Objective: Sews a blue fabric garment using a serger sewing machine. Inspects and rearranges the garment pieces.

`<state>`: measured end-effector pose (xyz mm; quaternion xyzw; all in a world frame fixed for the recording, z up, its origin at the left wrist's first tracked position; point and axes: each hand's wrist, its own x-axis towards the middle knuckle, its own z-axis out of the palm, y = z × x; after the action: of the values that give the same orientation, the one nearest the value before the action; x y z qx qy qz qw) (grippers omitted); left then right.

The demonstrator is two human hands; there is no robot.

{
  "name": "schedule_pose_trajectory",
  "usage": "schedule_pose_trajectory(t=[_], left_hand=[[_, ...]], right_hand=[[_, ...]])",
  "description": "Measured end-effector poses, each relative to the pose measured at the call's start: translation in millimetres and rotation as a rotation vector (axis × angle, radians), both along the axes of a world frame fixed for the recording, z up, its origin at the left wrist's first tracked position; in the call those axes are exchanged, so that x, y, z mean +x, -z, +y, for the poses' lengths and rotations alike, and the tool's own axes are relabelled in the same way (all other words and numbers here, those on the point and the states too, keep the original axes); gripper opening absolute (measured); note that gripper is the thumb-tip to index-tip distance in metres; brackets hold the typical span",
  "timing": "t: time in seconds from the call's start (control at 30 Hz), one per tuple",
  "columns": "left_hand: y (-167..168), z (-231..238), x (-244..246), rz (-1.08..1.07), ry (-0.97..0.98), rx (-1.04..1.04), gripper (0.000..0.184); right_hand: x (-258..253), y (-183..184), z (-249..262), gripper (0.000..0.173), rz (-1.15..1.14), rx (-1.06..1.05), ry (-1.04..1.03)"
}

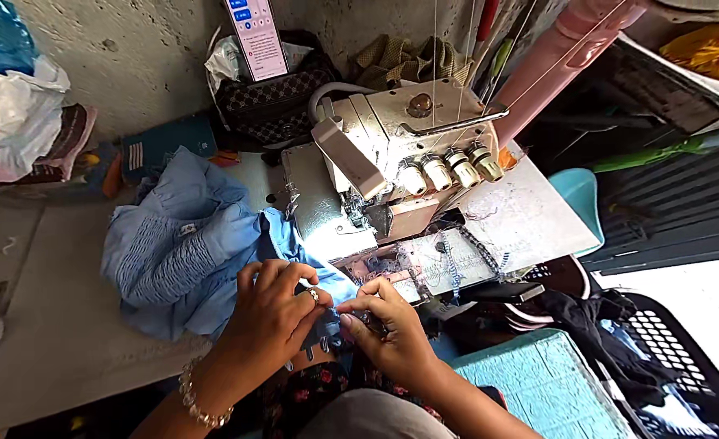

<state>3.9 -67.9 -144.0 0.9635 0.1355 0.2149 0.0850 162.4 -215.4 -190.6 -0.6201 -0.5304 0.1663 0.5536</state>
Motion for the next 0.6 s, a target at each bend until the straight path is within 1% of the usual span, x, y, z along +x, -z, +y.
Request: schedule_pose_trajectory(t=[0.13,0.23,0.33,0.47,0.6], left_hand=[[-6,7,6,0.024,0.043,0.028,0.028],[-7,9,12,0.031,0.073,0.022,0.027],[-7,12,19,0.035,0.117,0.013,0.026],[-6,22,23,0.054,0.134,0.009,0.03],[1,30,24,-0.017,0.144,-0.116,0.03]], right_hand=[[7,-12,6,0.021,0.062,-0.071,-0.059],[11,-18,11,0.025,0.022,-0.111,-0.053],[20,-23,15,0.02,-0.06,-0.098,-0.046],[32,-29,15,0.015,-0.171,-0.046,-0.011],[36,-33,18,0.013,-0.187,-0.032,-0.006]])
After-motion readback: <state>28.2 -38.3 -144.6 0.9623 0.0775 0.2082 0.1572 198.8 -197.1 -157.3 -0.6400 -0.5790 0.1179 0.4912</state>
